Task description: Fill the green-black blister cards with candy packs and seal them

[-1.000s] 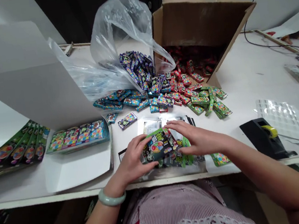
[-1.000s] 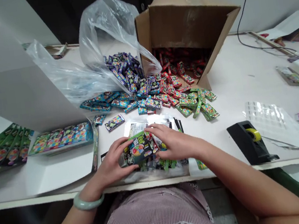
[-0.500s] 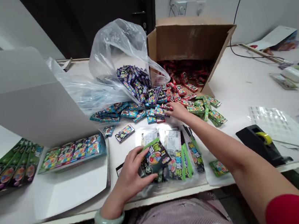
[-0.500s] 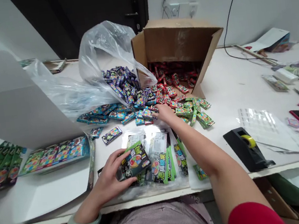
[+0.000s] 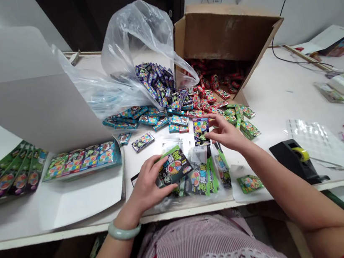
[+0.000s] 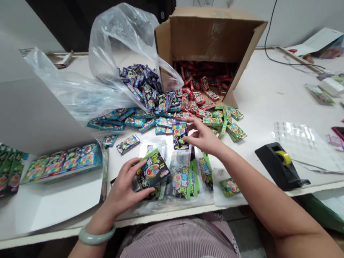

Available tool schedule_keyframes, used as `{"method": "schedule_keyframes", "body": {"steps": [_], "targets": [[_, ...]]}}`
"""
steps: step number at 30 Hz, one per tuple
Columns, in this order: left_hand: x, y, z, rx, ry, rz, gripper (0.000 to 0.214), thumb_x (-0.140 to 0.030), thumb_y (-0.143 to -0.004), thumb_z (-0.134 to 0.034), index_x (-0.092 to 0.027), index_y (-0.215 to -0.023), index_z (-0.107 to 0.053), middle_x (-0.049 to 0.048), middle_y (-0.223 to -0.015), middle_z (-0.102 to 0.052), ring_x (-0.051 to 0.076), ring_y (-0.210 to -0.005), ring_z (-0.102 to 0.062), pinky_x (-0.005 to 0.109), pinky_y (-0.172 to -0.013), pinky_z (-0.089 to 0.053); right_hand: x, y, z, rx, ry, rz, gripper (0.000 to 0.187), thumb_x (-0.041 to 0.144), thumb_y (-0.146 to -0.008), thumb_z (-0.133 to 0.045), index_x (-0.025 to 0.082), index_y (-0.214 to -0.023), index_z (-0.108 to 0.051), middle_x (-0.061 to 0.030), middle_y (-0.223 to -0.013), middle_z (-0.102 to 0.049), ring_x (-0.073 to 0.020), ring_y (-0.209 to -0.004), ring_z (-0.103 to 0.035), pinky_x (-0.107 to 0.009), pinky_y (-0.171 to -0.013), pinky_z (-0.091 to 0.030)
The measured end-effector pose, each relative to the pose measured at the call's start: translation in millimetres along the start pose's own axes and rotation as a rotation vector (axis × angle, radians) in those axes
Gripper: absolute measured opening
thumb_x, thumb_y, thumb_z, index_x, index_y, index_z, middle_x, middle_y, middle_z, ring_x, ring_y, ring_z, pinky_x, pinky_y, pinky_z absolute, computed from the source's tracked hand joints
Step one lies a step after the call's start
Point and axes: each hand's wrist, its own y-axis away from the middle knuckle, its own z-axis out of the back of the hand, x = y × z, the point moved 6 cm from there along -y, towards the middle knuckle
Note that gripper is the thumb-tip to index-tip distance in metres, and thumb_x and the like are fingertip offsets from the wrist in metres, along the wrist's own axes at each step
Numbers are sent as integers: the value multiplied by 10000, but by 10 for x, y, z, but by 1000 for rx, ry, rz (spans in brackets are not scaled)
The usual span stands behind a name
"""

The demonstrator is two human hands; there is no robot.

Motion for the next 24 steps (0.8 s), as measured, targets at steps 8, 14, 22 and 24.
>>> {"method": "schedule_keyframes", "body": {"steps": [8, 14, 22, 24], "targets": [[-150, 15, 10, -28, -20, -44, 762, -427, -721, -737, -247, -1371, -383, 130, -1293, -442, 305, -1212, -451, 512, -1013, -420, 134, 469, -198, -98, -41, -10, 462, 318, -779, -620, 281, -1186, -405, -2, -954, -540, -83, -587, -528, -231, -514, -458], [-265, 1, -15, -16, -49, -130, 750, -416, -731, -730, -222, -1369, -386, 138, -1303, -436, 305, -1218, -439, 500, -1026, -397, 134, 527, -354, 217, 157, -49, 345, 284, -822, -589, 243, -1155, -506, 29, -788, -551, -90, -579, -502, -237, -546, -421], [-252, 5, -62, -43, 26, -25, 777, -390, -711, -753, -245, -1376, -377, 126, -1301, -442, 306, -1219, -443, 508, -1023, -405, 134, 438, -436, 32, 291, 59, 318, 326, -820, -634, 241, -1124, -602, -74, -1067, -567, -171, -840, -599, -354, -778, -513], [-222, 22, -29, -57, 31, 8, 796, -375, -703, -761, -247, -1383, -368, 126, -1300, -446, 305, -1218, -448, 507, -1028, -405, 177, 483, -531, 47, 363, 145, 242, 366, -870, -574, 253, -1070, -650, -104, -1259, -504, -243, -1167, -505, -446, -991, -420]]}}
